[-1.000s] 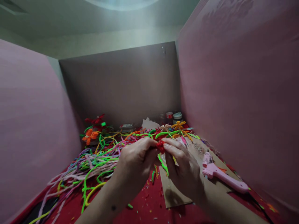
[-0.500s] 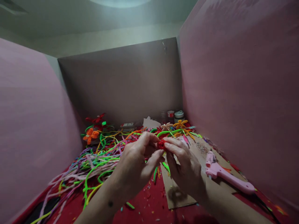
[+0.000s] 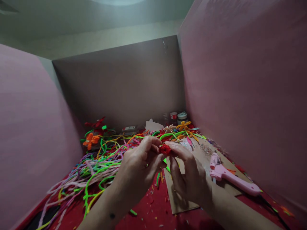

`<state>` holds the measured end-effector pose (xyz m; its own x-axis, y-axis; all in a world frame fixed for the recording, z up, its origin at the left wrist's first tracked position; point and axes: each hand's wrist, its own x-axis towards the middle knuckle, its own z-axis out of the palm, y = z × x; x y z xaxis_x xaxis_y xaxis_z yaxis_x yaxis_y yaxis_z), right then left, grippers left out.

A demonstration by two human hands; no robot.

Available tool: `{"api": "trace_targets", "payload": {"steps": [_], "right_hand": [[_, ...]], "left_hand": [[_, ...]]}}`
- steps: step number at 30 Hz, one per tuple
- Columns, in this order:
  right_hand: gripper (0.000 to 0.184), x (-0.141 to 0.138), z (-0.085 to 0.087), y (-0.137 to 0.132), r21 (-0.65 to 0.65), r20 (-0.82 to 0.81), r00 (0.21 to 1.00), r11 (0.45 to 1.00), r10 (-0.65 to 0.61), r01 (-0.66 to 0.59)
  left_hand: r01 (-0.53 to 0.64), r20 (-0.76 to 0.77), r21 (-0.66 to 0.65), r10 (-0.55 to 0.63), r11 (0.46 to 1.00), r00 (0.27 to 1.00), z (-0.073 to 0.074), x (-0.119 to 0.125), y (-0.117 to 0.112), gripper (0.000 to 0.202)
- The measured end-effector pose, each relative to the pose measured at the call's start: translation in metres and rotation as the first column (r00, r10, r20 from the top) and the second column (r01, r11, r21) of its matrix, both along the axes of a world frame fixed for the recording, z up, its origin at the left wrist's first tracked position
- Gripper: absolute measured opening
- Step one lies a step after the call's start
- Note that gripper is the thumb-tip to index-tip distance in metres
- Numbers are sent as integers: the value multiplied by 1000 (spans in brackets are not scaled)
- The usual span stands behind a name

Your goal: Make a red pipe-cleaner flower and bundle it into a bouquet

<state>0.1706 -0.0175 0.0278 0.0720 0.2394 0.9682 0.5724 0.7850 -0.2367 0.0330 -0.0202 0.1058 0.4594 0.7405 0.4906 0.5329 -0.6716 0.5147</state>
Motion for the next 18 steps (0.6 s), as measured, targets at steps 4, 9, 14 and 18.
{"api": "trace_targets", "payload": {"steps": [4, 9, 14, 18], "right_hand": [[44, 2, -2, -1, 16, 31, 999, 1000, -9, 9], [51, 4, -7, 2, 29, 68, 998, 1000, -9, 7], [55, 4, -10, 4, 33, 91, 996, 999, 6, -9], [56, 4, -9, 4, 28, 97, 995, 999, 18, -21]], "left_hand": [[-13, -26, 4, 13, 1000, 1000, -3, 1, 0, 8], [-11, -42, -5, 11, 1000, 999, -2, 2, 1, 6], [-44, -70, 9, 45, 999, 997, -3, 3, 2, 6], [-54, -72, 24, 56, 998, 996, -5, 3, 1, 5]]}}
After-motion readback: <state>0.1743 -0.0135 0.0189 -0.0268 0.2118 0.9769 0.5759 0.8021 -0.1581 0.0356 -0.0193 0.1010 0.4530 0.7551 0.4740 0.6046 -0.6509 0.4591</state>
